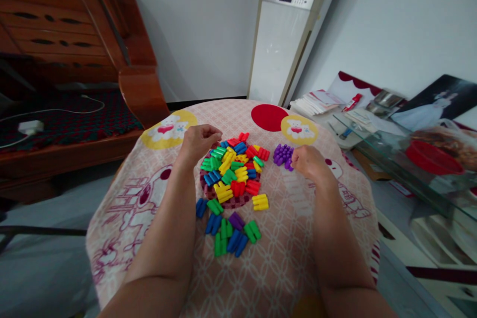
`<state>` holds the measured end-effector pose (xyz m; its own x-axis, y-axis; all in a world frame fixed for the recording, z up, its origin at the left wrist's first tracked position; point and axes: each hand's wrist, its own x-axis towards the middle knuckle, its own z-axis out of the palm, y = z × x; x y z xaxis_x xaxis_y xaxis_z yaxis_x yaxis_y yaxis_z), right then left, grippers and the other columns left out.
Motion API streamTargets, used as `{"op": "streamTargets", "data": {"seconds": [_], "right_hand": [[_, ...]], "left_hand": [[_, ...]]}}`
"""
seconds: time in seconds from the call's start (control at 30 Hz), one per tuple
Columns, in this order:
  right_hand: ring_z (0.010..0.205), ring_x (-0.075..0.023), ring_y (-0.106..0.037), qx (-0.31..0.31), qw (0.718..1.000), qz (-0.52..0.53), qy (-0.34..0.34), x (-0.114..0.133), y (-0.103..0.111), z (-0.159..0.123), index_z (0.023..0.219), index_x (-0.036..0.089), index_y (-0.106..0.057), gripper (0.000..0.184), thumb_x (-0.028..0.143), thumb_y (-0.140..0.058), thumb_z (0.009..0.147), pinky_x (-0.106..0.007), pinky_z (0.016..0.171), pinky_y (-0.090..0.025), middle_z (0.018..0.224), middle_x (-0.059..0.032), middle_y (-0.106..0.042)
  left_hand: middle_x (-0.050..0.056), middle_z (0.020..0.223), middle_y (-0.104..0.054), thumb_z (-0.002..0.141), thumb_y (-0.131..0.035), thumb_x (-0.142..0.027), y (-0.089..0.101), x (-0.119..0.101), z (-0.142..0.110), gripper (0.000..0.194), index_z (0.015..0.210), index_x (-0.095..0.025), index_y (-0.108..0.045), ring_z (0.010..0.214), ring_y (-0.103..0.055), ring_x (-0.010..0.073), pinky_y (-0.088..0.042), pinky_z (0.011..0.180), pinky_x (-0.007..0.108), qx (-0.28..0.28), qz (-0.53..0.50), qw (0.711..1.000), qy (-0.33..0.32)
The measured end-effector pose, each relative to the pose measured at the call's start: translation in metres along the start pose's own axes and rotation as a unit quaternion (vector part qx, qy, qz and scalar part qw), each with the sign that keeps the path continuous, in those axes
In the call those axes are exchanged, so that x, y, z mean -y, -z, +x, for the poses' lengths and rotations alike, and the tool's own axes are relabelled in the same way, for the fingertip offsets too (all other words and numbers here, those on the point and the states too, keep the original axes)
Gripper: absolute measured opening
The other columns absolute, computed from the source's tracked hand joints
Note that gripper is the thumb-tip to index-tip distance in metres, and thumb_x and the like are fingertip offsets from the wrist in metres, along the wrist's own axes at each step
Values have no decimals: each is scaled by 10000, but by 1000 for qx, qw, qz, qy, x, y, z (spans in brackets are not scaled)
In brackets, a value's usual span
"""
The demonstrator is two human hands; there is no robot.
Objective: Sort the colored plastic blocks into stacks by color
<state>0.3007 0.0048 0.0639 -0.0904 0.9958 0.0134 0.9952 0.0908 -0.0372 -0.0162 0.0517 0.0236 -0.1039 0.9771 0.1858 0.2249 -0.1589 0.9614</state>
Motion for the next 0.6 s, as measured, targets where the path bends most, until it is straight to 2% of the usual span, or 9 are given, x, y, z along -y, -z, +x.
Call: {"op": "streamTargets", "data": {"seconds": [0.4,0.5,0.6], "right_hand": [[904,-242,-714,5,999,-22,-27,2,-28,16,928,110,-788,188,160,-637,827,-270,770,-473,913,-154,-769],[896,-242,-711,3,999,-21,-41,2,-26,16,944,108,-784,189,172,-649,827,-271,753,-466,917,-151,-768],[868,-228,-704,-8,999,-18,-45,7,-15,11,904,121,-787,163,201,-674,819,-260,716,-449,899,-143,-767]], "left_hand": [[37,635,-705,663,-731,-331,0,1,1,219,760,-137,-701,558,-667,153,-557,567,249,1,20,1000,15],[39,642,-706,674,-716,-326,0,2,1,212,764,-135,-700,563,-669,153,-560,569,251,3,20,1000,9],[38,643,-703,681,-707,-317,1,3,2,207,778,-134,-698,563,-668,150,-562,575,251,3,24,1000,9]]}}
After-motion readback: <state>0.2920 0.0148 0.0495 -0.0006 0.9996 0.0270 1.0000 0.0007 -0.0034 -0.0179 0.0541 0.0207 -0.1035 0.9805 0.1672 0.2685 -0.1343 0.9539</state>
